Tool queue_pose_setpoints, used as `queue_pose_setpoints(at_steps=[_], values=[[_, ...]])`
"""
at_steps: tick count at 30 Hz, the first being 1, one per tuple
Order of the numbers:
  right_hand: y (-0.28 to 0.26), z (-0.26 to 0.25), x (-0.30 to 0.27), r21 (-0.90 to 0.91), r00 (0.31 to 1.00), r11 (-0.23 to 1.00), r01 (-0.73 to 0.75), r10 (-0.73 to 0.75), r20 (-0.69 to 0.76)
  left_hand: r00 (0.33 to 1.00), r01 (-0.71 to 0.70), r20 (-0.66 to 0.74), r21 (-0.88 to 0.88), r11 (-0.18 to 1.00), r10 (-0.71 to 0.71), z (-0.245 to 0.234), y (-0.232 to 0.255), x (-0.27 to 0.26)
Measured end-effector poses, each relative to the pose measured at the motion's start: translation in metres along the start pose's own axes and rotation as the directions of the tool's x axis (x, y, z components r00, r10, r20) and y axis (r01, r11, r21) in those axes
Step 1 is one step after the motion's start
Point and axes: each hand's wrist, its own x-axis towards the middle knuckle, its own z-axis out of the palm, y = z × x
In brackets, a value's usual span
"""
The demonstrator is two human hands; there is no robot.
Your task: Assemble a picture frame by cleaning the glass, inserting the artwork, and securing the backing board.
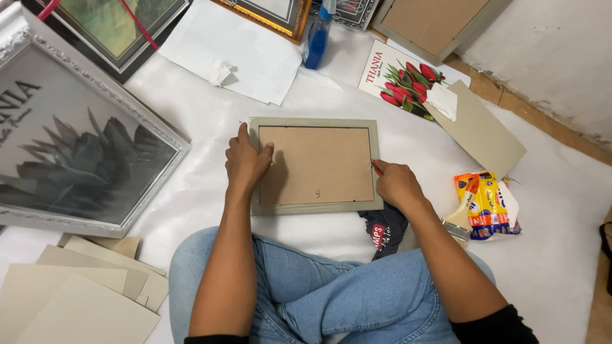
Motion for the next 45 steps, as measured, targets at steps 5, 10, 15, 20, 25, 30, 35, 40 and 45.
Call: queue_pose_setpoints(at_steps=[5,10,15,20,25,30,35,40,45], values=[[-0.004,0.009,-0.034,-0.134,0.991,0.990,-0.046,0.062,0.118,0.984,0.176,0.021,-0.298,0.938,-0.177,0.004,-0.025,0.013],[-0.005,0.030,-0.031,-0.286,0.980,0.955,-0.079,0.127,0.151,0.965,0.233,0.039,-0.576,0.784,-0.258,0.022,-0.051,0.039],[-0.128,0.007,-0.064,-0.053,0.999,0.998,0.015,-0.013,0.031,0.961,0.243,0.105,-0.766,0.595,-0.257,-0.025,-0.011,0.001],[-0.191,0.044,-0.016,0.196,0.975,0.957,0.213,-0.222,0.024,0.947,0.298,0.206,-0.847,0.440,-0.246,-0.070,0.019,-0.025],[-0.206,0.076,0.048,0.145,0.953,0.942,0.302,-0.296,-0.062,0.945,0.306,0.210,-0.836,0.455,-0.249,-0.057,0.007,-0.006],[-0.217,0.073,0.014,0.092,0.959,0.955,0.283,-0.284,-0.006,0.941,0.314,0.205,-0.826,0.468,-0.269,-0.055,0.005,-0.005],[-0.222,0.049,-0.071,0.117,0.951,0.973,0.197,-0.219,0.218,0.956,0.281,0.181,-0.793,0.540,-0.231,-0.040,-0.002,-0.001],[-0.187,0.071,-0.066,0.103,0.882,0.946,0.307,-0.324,0.342,0.964,0.264,0.156,-0.671,0.693,-0.216,-0.026,-0.010,0.006],[-0.147,0.073,-0.036,-0.350,0.808,0.729,0.589,-0.540,0.235,0.972,0.231,0.090,-0.202,0.952,-0.217,0.000,-0.022,0.018]])
